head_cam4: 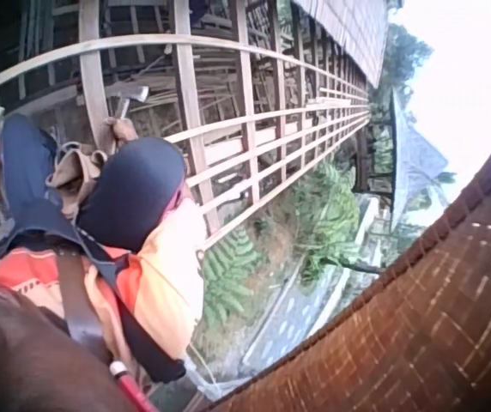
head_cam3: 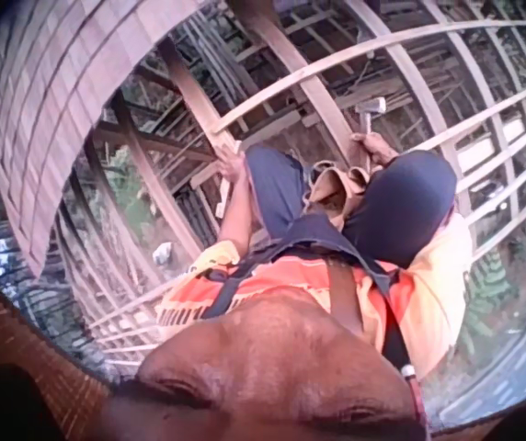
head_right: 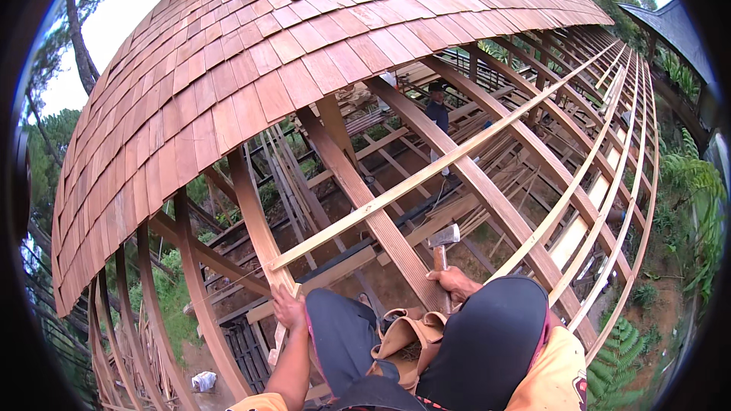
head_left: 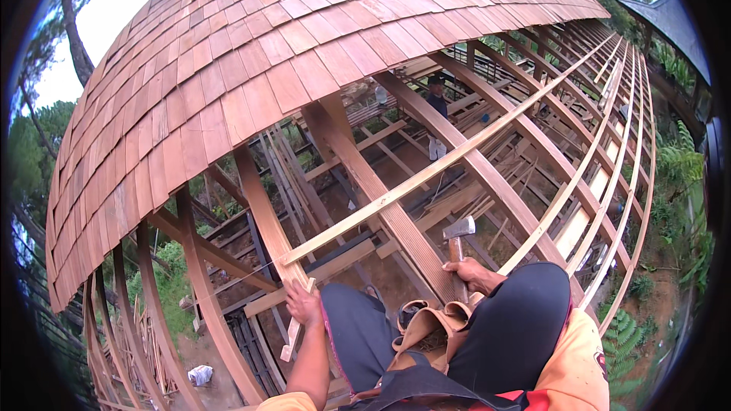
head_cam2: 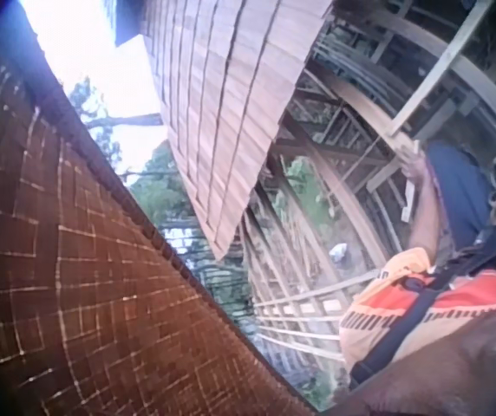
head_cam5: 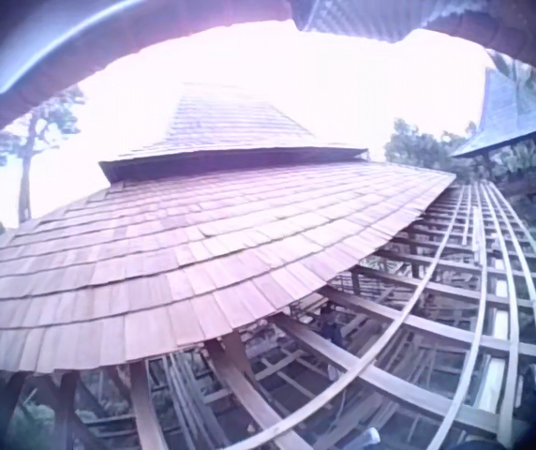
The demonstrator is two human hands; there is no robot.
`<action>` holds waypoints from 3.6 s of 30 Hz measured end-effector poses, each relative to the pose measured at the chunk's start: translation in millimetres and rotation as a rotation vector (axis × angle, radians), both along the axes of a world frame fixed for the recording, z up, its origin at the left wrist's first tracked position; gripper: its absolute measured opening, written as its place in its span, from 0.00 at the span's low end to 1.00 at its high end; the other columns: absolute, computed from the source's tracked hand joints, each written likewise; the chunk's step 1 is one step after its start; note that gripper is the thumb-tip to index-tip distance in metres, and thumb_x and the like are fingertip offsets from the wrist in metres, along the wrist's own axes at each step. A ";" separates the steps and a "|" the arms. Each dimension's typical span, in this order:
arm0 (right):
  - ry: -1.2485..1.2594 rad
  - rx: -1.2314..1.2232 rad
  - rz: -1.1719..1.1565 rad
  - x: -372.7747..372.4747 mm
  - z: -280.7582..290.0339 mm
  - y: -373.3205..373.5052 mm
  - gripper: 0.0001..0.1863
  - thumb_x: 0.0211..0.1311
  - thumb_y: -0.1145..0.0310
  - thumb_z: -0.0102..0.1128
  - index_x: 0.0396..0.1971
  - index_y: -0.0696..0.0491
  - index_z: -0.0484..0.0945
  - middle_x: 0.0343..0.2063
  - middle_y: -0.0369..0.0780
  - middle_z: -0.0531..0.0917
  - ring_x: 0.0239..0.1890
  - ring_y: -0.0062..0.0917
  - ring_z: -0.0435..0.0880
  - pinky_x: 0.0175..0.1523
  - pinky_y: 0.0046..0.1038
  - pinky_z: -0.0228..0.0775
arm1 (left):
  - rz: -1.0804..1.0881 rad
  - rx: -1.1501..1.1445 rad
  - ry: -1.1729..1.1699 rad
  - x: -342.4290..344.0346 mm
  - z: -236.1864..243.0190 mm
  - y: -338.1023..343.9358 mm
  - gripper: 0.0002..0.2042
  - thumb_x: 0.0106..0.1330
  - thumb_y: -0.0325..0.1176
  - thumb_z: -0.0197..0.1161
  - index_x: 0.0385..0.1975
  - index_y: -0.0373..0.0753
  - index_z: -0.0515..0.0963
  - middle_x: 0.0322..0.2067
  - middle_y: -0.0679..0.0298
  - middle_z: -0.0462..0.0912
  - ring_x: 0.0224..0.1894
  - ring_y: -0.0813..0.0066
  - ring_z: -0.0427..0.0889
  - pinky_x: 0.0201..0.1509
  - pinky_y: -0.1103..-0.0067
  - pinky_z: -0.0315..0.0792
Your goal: The person nails wooden planks onto a curved roof frame using a hammer. The person positions a wooden plank, aligns it with the existing shingles, and hammers a nail through it into the frame.
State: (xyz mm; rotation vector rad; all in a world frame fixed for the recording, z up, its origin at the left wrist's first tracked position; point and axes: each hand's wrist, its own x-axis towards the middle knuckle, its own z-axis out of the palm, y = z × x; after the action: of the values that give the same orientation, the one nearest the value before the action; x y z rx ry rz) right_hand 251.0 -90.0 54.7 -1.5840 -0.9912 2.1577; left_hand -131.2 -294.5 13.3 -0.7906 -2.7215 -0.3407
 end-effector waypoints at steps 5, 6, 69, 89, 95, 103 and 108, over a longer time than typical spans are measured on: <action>0.242 0.345 -0.113 3.1 19.5 35.1 0.09 0.62 0.78 0.62 0.42 0.62 0.76 0.48 0.49 0.80 0.42 0.31 0.86 0.43 0.29 0.82 | -0.010 -0.013 -0.007 4.5 -3.6 6.5 0.36 0.51 0.44 0.76 0.60 0.44 0.68 0.68 0.57 0.64 0.56 0.52 0.76 0.58 0.63 0.74; 0.332 0.415 -0.162 -5.3 46.4 36.2 0.09 0.62 0.78 0.62 0.41 0.61 0.76 0.55 0.49 0.78 0.44 0.30 0.85 0.44 0.28 0.83 | -0.003 -0.004 -0.003 1.0 -4.2 3.8 0.36 0.51 0.44 0.76 0.60 0.44 0.68 0.68 0.57 0.64 0.56 0.52 0.76 0.58 0.63 0.74; 0.671 -0.399 0.530 174.6 -7.0 42.7 0.27 0.68 0.63 0.62 0.60 0.65 0.70 0.31 0.47 0.84 0.21 0.22 0.77 0.27 0.23 0.69 | 0.076 -0.030 -0.044 -1.7 4.2 -1.7 0.41 0.56 0.41 0.72 0.71 0.48 0.62 0.68 0.46 0.62 0.54 0.43 0.78 0.52 0.59 0.77; 0.841 -0.355 0.540 192.6 -18.8 39.3 0.29 0.71 0.67 0.58 0.66 0.66 0.63 0.33 0.48 0.85 0.22 0.21 0.78 0.29 0.23 0.71 | 0.027 0.249 -0.824 31.3 104.8 -48.0 0.14 0.67 0.35 0.65 0.41 0.30 0.75 0.19 0.54 0.81 0.15 0.69 0.81 0.15 0.73 0.74; 0.762 -0.325 0.546 189.5 -4.5 38.0 0.30 0.69 0.65 0.61 0.65 0.65 0.65 0.35 0.52 0.86 0.21 0.23 0.79 0.30 0.24 0.71 | -0.147 0.149 -1.051 137.0 129.2 -54.1 0.14 0.64 0.32 0.65 0.45 0.32 0.74 0.19 0.65 0.75 0.17 0.77 0.75 0.17 0.79 0.70; 0.770 -0.299 0.513 191.0 -4.2 35.3 0.30 0.68 0.65 0.61 0.65 0.65 0.65 0.34 0.52 0.86 0.21 0.23 0.79 0.29 0.24 0.71 | -0.025 0.338 -1.117 123.6 111.0 -55.0 0.11 0.63 0.33 0.68 0.38 0.35 0.76 0.18 0.67 0.74 0.16 0.79 0.73 0.18 0.79 0.69; 0.776 -0.287 0.469 191.1 -5.0 33.8 0.30 0.68 0.65 0.62 0.64 0.65 0.66 0.33 0.51 0.86 0.20 0.23 0.78 0.28 0.24 0.71 | -0.079 0.290 -1.111 112.7 97.8 -54.1 0.09 0.64 0.34 0.67 0.35 0.37 0.75 0.17 0.68 0.73 0.15 0.79 0.72 0.17 0.79 0.68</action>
State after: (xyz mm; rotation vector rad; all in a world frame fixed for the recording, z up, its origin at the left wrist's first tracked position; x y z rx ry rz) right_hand 442.1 -56.2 49.7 -0.4705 -0.8513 2.9646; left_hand -18.5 -348.6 111.1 -0.7500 -3.4354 -1.5448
